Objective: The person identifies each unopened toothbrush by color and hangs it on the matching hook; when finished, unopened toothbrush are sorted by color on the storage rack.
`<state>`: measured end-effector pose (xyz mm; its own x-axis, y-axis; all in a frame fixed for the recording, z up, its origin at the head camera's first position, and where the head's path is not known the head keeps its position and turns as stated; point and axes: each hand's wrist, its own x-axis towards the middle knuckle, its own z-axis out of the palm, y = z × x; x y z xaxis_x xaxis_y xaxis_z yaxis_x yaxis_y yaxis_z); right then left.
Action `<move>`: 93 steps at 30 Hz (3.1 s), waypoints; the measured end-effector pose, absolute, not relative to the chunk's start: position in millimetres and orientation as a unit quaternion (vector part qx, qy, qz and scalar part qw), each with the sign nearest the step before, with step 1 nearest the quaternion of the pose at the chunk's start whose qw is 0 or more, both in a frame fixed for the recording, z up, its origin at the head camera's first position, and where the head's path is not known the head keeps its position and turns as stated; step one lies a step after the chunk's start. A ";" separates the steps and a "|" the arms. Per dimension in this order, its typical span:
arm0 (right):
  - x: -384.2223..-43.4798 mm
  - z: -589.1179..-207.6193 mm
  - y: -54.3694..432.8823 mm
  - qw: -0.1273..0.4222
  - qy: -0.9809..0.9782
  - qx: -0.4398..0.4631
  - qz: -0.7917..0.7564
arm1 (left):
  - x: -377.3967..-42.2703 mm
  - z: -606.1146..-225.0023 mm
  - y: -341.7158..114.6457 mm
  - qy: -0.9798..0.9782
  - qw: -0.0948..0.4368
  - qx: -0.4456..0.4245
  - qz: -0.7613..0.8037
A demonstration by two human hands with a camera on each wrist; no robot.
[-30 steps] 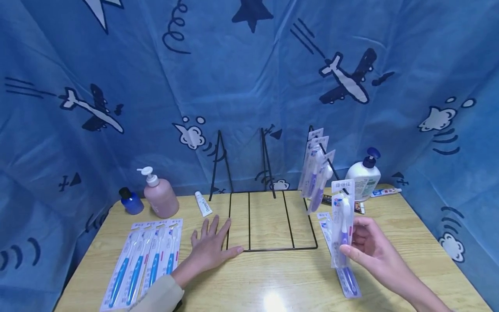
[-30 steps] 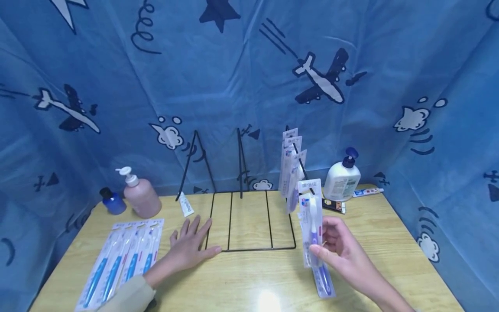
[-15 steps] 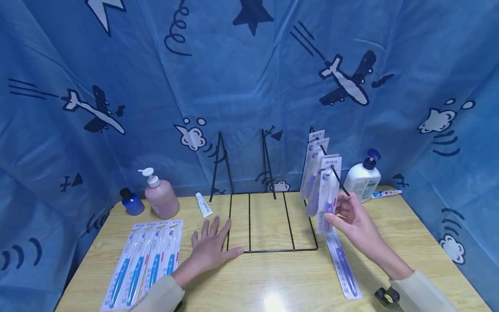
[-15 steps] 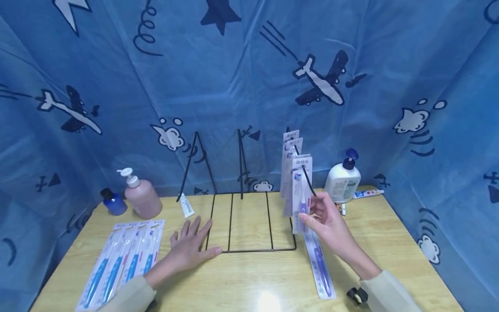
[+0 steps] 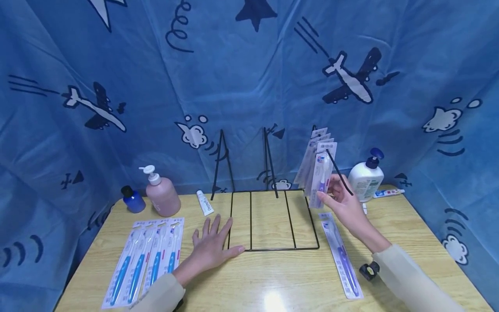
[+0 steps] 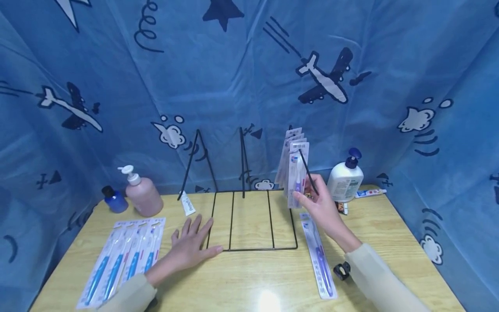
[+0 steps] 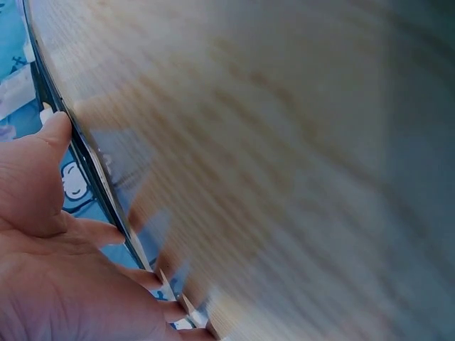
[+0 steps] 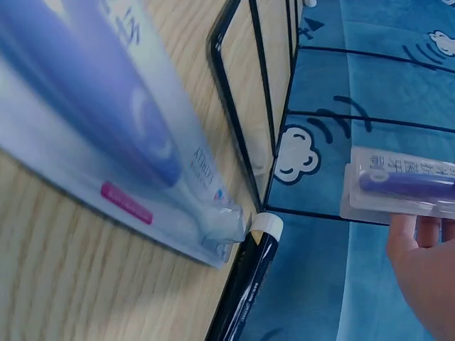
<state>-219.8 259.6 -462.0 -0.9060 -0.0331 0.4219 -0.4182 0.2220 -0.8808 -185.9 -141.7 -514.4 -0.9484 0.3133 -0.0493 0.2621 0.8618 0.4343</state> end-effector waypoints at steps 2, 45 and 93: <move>-222.4 -462.8 260.5 0.161 -0.762 0.147 0.610 | -185.7 -512.1 -141.0 0.964 0.065 0.145 0.211; -110.3 -505.3 291.4 -0.067 -0.898 -0.078 0.428 | -183.8 -508.2 -141.0 0.966 0.067 0.144 0.204; -69.8 -485.2 303.3 -0.085 -0.717 0.012 0.692 | -187.2 -512.9 -141.6 0.966 0.071 0.145 0.201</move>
<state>-69.8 303.3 -485.2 -0.9852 -0.1354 -0.1048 0.1000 0.0419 -0.9941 -187.2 -141.6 -512.9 -0.9480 0.3081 -0.0794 0.2507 0.8771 0.4098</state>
